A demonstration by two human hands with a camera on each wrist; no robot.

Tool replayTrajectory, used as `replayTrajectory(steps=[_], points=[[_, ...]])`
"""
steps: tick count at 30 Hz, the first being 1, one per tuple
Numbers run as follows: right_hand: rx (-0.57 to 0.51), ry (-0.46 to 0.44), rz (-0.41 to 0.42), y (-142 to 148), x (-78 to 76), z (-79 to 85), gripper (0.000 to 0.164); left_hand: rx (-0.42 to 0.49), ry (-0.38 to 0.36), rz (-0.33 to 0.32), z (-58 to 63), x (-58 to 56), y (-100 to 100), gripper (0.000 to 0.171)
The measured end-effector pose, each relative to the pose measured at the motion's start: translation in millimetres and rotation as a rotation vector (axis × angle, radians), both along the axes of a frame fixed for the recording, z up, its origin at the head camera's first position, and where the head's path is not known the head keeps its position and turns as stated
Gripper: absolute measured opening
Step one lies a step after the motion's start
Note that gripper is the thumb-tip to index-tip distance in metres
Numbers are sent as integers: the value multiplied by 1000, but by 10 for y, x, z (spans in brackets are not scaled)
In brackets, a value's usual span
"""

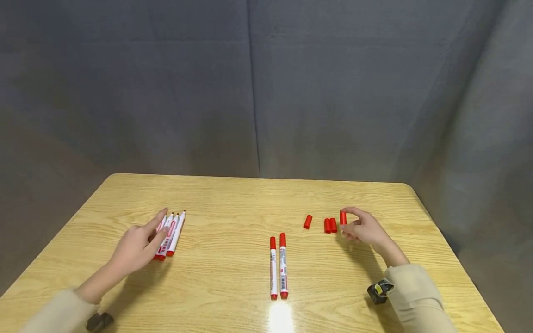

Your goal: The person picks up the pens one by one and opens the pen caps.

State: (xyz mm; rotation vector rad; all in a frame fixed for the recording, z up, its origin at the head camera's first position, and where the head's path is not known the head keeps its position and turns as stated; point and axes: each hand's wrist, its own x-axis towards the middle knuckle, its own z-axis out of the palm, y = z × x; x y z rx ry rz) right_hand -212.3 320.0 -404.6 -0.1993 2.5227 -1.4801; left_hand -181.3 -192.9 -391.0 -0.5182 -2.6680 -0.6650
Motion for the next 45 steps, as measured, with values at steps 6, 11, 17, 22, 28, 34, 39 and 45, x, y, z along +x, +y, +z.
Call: replayTrajectory(steps=[6,11,17,22,28,34,39,45], points=[[40,-53,-11,21,-89,-116,56,13,26,-33,81,82,105,40],[54,-88,-6,-15,-130,-164,56,43,58,-108,99,117,190,40],[93,-105,-11,-21,-159,-226,54,50,65,-153,93,142,269,39],[102,-109,-5,-14,-165,-245,56,71,13,-174,92,172,323,41],[125,-90,-21,-21,-131,-212,59,118,-65,-233,77,199,432,44],[123,-60,-27,-27,-69,-145,58,103,-171,-285,63,220,580,53],[108,-20,-10,-30,4,-45,58,100,-245,-329,45,234,716,61],[109,19,21,-46,83,82,58,164,-406,-426,11,257,954,72]])
